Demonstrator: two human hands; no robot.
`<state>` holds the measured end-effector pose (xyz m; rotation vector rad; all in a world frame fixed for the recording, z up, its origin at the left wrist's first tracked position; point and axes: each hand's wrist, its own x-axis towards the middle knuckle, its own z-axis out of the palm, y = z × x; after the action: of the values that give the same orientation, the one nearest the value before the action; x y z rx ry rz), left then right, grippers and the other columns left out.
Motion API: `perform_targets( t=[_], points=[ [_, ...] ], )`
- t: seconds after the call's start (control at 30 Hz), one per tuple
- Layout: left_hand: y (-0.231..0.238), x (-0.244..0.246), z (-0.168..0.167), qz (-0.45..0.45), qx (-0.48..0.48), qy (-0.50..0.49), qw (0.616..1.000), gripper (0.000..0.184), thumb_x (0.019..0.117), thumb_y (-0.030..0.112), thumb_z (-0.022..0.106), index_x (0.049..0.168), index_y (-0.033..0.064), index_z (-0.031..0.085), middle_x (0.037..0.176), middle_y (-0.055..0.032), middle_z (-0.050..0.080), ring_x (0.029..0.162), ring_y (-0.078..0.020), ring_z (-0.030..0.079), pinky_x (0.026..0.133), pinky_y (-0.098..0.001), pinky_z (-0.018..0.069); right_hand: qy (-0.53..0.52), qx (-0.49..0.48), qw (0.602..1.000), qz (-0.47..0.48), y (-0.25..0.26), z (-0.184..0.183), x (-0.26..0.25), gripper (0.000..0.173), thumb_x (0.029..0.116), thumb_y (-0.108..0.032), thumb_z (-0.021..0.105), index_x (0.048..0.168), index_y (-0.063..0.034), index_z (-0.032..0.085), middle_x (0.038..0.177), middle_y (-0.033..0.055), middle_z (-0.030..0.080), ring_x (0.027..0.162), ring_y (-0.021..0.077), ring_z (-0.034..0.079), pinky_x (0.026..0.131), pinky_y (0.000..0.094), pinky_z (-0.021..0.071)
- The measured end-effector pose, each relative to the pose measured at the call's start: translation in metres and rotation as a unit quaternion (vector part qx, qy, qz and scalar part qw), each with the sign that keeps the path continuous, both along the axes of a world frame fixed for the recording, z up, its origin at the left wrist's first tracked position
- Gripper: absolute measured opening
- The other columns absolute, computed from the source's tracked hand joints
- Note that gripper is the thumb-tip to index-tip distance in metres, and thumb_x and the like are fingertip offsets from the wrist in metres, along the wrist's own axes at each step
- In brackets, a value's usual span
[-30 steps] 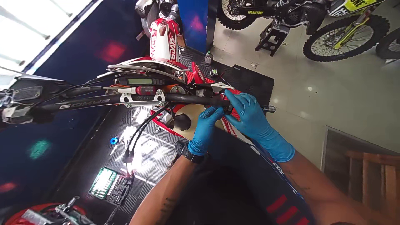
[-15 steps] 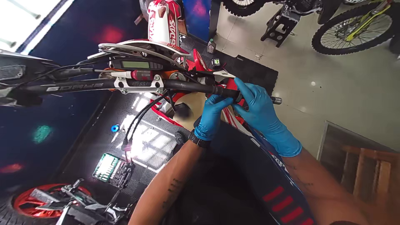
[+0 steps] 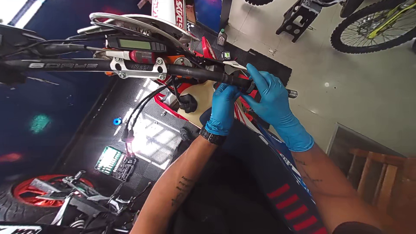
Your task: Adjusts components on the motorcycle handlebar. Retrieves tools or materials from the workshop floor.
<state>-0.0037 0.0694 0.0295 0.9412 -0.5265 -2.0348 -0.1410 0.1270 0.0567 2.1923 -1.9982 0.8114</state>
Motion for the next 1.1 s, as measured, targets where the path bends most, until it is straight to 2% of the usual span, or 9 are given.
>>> perform_targets(
  t=[0.2,0.33,0.47,0.63,0.7,0.8,0.9,1.03,1.1],
  points=[
    [0.003,0.022,-0.016,-0.062,-0.114,0.022,0.991,0.032,0.0987,-0.001,0.049,0.130,0.0044,0.056,0.121,-0.0086,0.065,0.108,-0.0171,0.065,0.099,-0.0378,0.0535,-0.007,0.014,1.000,0.014,0.001,0.005,-0.001,0.075,0.0884,-0.022,0.075,0.154,-0.0042,0.043,0.124,0.0196,0.065,0.107,0.0344,0.065,0.087,0.0489,0.0537],
    [0.004,0.037,-0.028,-0.088,-0.124,0.021,0.988,0.049,0.0972,-0.003,0.044,0.146,0.0015,0.044,0.139,-0.0132,0.060,0.120,-0.0202,0.062,0.103,-0.0372,0.0512,-0.061,0.055,0.996,0.036,0.001,0.015,-0.003,0.068,0.0892,-0.029,0.077,0.148,-0.0040,0.052,0.137,0.0169,0.061,0.126,0.0320,0.058,0.105,0.0489,0.0467],
    [0.005,0.053,-0.029,-0.083,-0.123,-0.015,0.989,0.048,0.1015,0.001,0.046,0.149,0.0018,0.044,0.132,-0.0132,0.065,0.117,-0.0206,0.065,0.103,-0.0373,0.0515,-0.050,0.028,0.997,0.044,-0.009,0.028,0.006,0.030,0.0959,-0.021,0.069,0.123,-0.0076,0.073,0.122,0.0104,0.071,0.124,0.0272,0.061,0.109,0.0467,0.0445],
    [0.008,0.070,-0.031,-0.075,-0.109,-0.061,0.989,0.042,0.1043,0.006,0.047,0.146,0.0018,0.050,0.126,-0.0132,0.069,0.116,-0.0215,0.066,0.102,-0.0370,0.0522,0.003,0.017,0.998,0.058,-0.050,0.036,0.039,0.026,0.0956,-0.025,0.070,0.113,-0.0078,0.077,0.104,0.0115,0.076,0.111,0.0317,0.067,0.104,0.0487,0.0468],
    [0.014,0.087,-0.031,-0.092,-0.127,-0.104,0.982,0.035,0.1040,0.008,0.051,0.138,-0.0014,0.056,0.114,-0.0125,0.072,0.105,-0.0203,0.070,0.095,-0.0361,0.0558,-0.033,0.052,0.995,0.080,-0.052,0.045,0.028,0.025,0.0960,-0.027,0.070,0.112,-0.0107,0.080,0.105,0.0090,0.077,0.109,0.0276,0.069,0.102,0.0458,0.0494],
    [0.030,0.126,-0.034,-0.090,-0.149,-0.173,0.969,0.017,0.1030,0.012,0.057,0.100,0.0000,0.070,0.078,-0.0019,0.069,0.069,-0.0118,0.066,0.071,-0.0292,0.0583,-0.087,0.143,0.981,0.094,-0.040,0.061,0.000,0.018,0.0964,-0.024,0.070,0.102,-0.0111,0.082,0.101,0.0078,0.077,0.104,0.0242,0.069,0.097,0.0448,0.0512],
    [0.048,0.155,-0.043,-0.105,-0.154,-0.225,0.956,0.039,0.1094,0.021,0.046,0.084,0.0031,0.070,0.063,0.0016,0.065,0.056,-0.0090,0.061,0.058,-0.0260,0.0547,-0.082,0.141,0.981,0.109,-0.056,0.064,0.012,0.021,0.0960,-0.027,0.070,0.091,-0.0088,0.079,0.092,0.0091,0.074,0.093,0.0240,0.068,0.088,0.0454,0.0516],
    [0.063,0.211,-0.079,-0.170,-0.176,-0.329,0.912,0.028,0.1070,0.022,0.051,0.119,0.0031,0.069,0.099,-0.0057,0.075,0.087,-0.0145,0.072,0.082,-0.0331,0.0605,-0.102,0.007,0.992,0.066,-0.069,0.069,0.036,0.022,0.0997,-0.020,0.065,0.112,-0.0060,0.077,0.106,0.0088,0.076,0.104,0.0192,0.069,0.097,0.0396,0.0521],
    [0.075,0.259,-0.111,-0.192,-0.143,-0.442,0.865,0.034,0.0997,0.019,0.061,0.132,0.0074,0.063,0.113,-0.0064,0.072,0.095,-0.0145,0.070,0.087,-0.0368,0.0589,-0.173,-0.025,0.981,0.084,-0.042,0.085,0.042,0.016,0.0983,-0.010,0.066,0.109,-0.0008,0.074,0.105,0.0084,0.074,0.099,0.0133,0.070,0.092,0.0314,0.0582]
  ],
)
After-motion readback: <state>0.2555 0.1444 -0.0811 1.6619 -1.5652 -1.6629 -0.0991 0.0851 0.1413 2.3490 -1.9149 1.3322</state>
